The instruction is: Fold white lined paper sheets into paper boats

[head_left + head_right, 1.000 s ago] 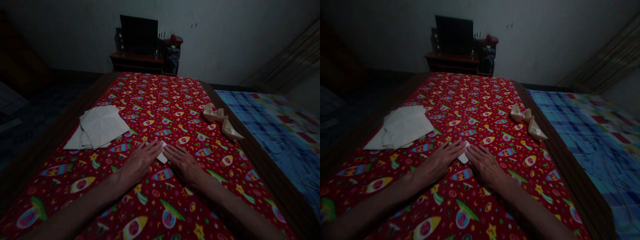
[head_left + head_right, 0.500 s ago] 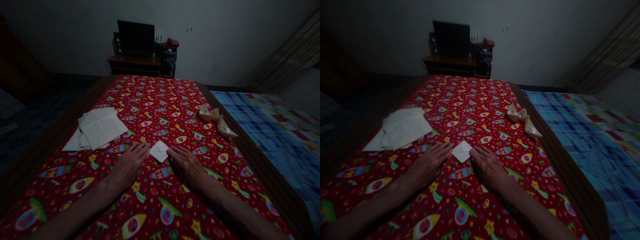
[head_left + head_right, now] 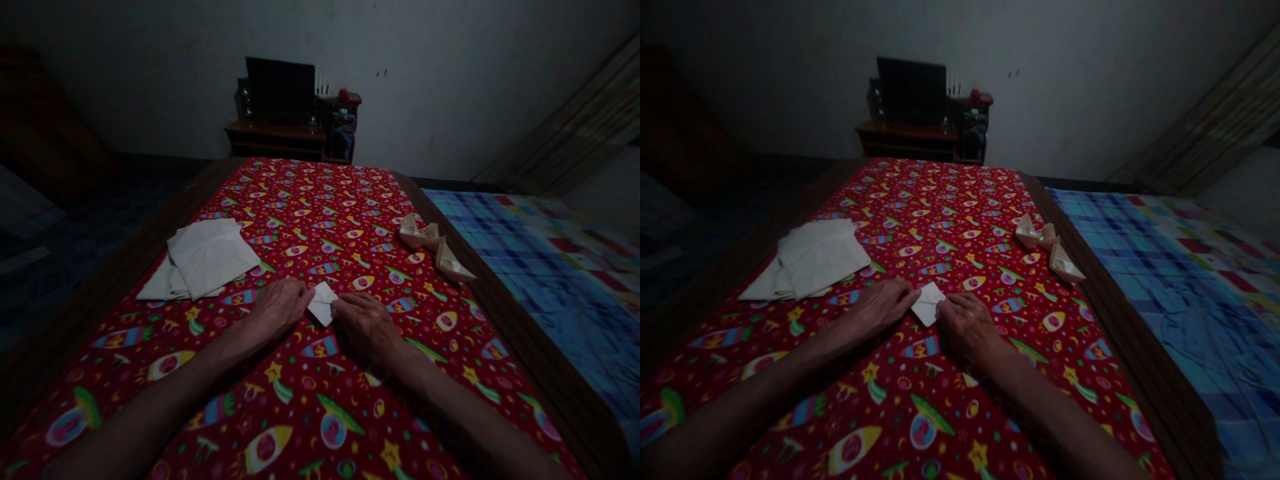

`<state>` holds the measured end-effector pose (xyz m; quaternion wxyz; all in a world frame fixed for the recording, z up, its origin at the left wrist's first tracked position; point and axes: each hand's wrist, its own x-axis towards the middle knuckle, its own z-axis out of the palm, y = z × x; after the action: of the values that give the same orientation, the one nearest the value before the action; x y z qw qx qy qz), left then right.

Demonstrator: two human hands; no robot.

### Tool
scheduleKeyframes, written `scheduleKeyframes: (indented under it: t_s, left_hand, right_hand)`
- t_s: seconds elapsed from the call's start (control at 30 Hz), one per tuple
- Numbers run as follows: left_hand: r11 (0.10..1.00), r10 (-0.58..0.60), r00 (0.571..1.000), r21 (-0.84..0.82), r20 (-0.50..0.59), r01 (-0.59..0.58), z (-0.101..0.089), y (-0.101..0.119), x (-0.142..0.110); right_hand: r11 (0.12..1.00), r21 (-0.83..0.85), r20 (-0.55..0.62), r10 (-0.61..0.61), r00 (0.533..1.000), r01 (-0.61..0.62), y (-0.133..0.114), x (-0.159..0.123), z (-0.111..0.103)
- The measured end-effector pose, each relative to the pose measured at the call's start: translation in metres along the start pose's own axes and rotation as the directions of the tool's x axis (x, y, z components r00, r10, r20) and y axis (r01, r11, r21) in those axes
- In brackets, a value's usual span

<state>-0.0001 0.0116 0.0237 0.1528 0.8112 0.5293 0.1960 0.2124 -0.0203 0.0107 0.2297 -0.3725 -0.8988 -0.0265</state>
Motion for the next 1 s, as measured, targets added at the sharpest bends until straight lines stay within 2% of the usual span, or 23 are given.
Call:
scheduleKeyframes:
  t_s: [0.13, 0.23, 0.3, 0.37, 0.47, 0.53, 0.6, 0.67, 0.73, 0.77, 0.8, 0.87, 0.93, 1.0]
  left_hand:
    - [0.969, -0.101, 0.993, -0.219, 0.056, 0.111, -0.002, 0.009, 0.01]
    - [0.953, -0.115, 0.992, -0.276, 0.051, 0.124, -0.007, 0.021, 0.011]
    - [0.938, -0.078, 0.996, -0.336, 0.042, 0.087, -0.009, 0.028, 0.01]
    - [0.921, 0.019, 1.0, -0.389, 0.004, -0.016, -0.01, 0.032, 0.009]
    - [0.909, 0.156, 0.984, -0.377, -0.088, -0.178, -0.006, 0.031, 0.006]
    - [0.924, 0.172, 0.97, -0.312, -0.17, -0.219, -0.001, 0.026, 0.005]
    - [0.942, 0.152, 0.959, -0.258, -0.239, -0.214, 0.005, 0.021, 0.005]
    - [0.948, 0.095, 0.962, -0.271, -0.257, -0.167, 0.009, 0.015, 0.006]
    - [0.924, 0.019, 0.983, -0.371, -0.183, -0.087, 0.011, 0.008, 0.008]
    - [0.906, -0.012, 0.99, -0.421, -0.142, -0.049, 0.011, 0.005, 0.009]
    - [0.892, -0.028, 0.994, -0.452, -0.11, -0.025, 0.01, 0.001, 0.01]
    - [0.901, -0.007, 0.995, -0.432, -0.102, -0.038, 0.009, -0.004, 0.011]
    - [0.934, 0.09, 0.988, -0.332, -0.127, -0.128, 0.009, -0.009, 0.011]
    - [0.939, 0.216, 0.968, -0.246, -0.126, -0.242, 0.011, -0.011, 0.01]
  right_hand:
    - [0.99, 0.087, -0.019, 0.108, 0.994, -0.106, -0.003, 0.003, -0.004]
    - [0.951, 0.211, 0.059, 0.219, 0.974, -0.227, -0.01, 0.013, -0.013]
    - [0.882, 0.332, 0.128, 0.308, 0.943, -0.334, -0.014, 0.021, -0.016]
    - [0.751, 0.478, 0.166, 0.432, 0.886, -0.456, -0.016, 0.027, -0.016]
    - [0.453, 0.689, 0.224, 0.61, 0.76, -0.566, -0.013, 0.03, -0.008]
    - [0.238, 0.788, 0.297, 0.661, 0.689, -0.568, -0.01, 0.03, -0.002]
    - [0.056, 0.836, 0.377, 0.664, 0.646, -0.546, -0.009, 0.029, 0.003]
    - [-0.032, 0.834, 0.443, 0.633, 0.635, -0.551, -0.009, 0.029, 0.006]
    - [0.003, 0.8, 0.484, 0.587, 0.648, -0.6, -0.009, 0.027, 0.007]
    - [0.082, 0.768, 0.485, 0.573, 0.661, -0.635, -0.008, 0.026, 0.007]
    - [0.202, 0.723, 0.46, 0.573, 0.678, -0.661, -0.007, 0.025, 0.006]
    - [0.513, 0.558, 0.338, 0.578, 0.743, -0.652, -0.003, 0.021, 0.001]
    - [0.784, 0.306, 0.188, 0.506, 0.842, -0.54, 0.001, 0.017, -0.003]
    - [0.923, 0.105, 0.114, 0.358, 0.927, -0.37, 0.005, 0.014, -0.005]
